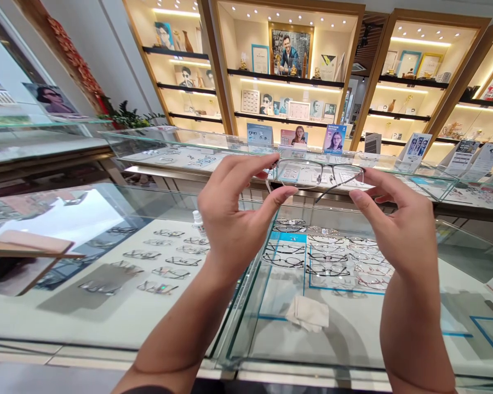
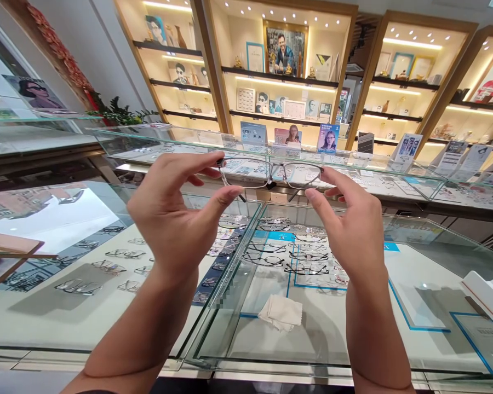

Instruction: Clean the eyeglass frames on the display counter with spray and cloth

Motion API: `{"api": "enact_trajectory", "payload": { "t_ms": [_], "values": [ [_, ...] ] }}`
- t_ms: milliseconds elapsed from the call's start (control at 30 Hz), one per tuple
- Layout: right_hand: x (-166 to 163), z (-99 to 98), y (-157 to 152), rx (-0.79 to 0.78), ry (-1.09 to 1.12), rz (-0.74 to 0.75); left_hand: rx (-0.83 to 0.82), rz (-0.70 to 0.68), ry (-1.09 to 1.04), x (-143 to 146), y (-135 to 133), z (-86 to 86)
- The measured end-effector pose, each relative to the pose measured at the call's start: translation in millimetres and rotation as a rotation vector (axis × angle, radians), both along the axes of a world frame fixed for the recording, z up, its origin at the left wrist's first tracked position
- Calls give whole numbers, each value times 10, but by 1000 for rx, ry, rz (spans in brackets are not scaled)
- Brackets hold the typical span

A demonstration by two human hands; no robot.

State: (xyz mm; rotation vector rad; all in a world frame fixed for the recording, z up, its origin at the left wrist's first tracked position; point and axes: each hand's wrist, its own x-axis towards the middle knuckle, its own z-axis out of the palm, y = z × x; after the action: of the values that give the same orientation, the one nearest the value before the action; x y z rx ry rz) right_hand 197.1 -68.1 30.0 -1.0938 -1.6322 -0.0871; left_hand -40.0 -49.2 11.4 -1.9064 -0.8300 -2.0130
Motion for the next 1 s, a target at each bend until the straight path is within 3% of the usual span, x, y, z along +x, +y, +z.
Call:
{"api": "enact_trajectory", "payload": {
  "t_ms": [300,667,1000],
  "values": [
    [3,-9,-4,24,5,-6,-43,-38,-32,-3,31,2],
    [-75,-4,-5,131,0,-58,-314,-258,-109,-67,200,-34],
    [-117,-13,-1,207,-24,-82,-370,-325,-141,-52,236,-35]
  ]
}}
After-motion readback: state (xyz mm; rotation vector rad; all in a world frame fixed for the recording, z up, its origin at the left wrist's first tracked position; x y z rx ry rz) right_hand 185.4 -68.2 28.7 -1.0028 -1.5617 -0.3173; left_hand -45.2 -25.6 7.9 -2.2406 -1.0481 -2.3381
